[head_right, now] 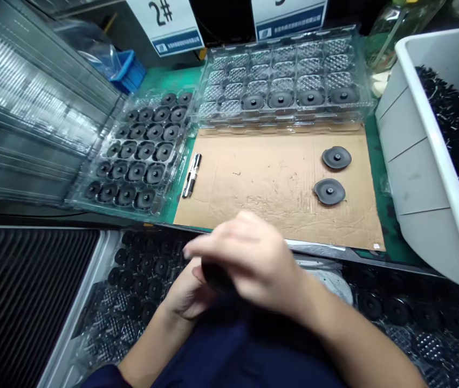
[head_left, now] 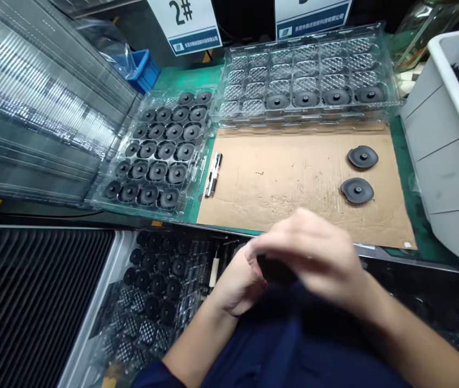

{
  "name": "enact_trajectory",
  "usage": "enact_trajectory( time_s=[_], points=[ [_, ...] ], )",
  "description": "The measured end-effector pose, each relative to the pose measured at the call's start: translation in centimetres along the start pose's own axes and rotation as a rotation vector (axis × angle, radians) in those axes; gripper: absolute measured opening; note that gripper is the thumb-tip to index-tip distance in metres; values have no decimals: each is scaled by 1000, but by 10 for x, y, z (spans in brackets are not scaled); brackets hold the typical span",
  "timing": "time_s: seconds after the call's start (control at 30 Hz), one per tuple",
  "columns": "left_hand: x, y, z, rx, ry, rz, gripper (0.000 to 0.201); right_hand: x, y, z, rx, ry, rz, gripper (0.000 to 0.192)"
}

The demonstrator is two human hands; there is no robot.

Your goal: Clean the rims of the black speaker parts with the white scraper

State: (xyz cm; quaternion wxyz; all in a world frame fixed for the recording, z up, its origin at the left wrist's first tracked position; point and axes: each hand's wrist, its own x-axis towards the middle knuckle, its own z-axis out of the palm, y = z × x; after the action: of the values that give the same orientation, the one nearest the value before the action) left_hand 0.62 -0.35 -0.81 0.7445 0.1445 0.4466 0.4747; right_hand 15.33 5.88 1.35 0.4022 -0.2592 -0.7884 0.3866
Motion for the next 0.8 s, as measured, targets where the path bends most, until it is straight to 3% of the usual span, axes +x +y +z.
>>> enact_trajectory(
  time_s=[0.13,0.27,0.43,0.57,0.8],
  points=[
    [0,4,-6,-121,-188,-47,71,-12,42,-11,121,175,583,20],
    [3,5,-13,-199,-221,-30,61,-42,65,-7,583,193,886,40],
    [9,5,-15,-219,-165,-24,63,-60,62,9,995,266,997,36],
    [12,6,-16,-225,-123,0,57,-56,63,14,1032,347,1050,26],
    [16,2,-19,-256,-77,20,50,-55,63,20,1155,357,1092,22]
  ],
)
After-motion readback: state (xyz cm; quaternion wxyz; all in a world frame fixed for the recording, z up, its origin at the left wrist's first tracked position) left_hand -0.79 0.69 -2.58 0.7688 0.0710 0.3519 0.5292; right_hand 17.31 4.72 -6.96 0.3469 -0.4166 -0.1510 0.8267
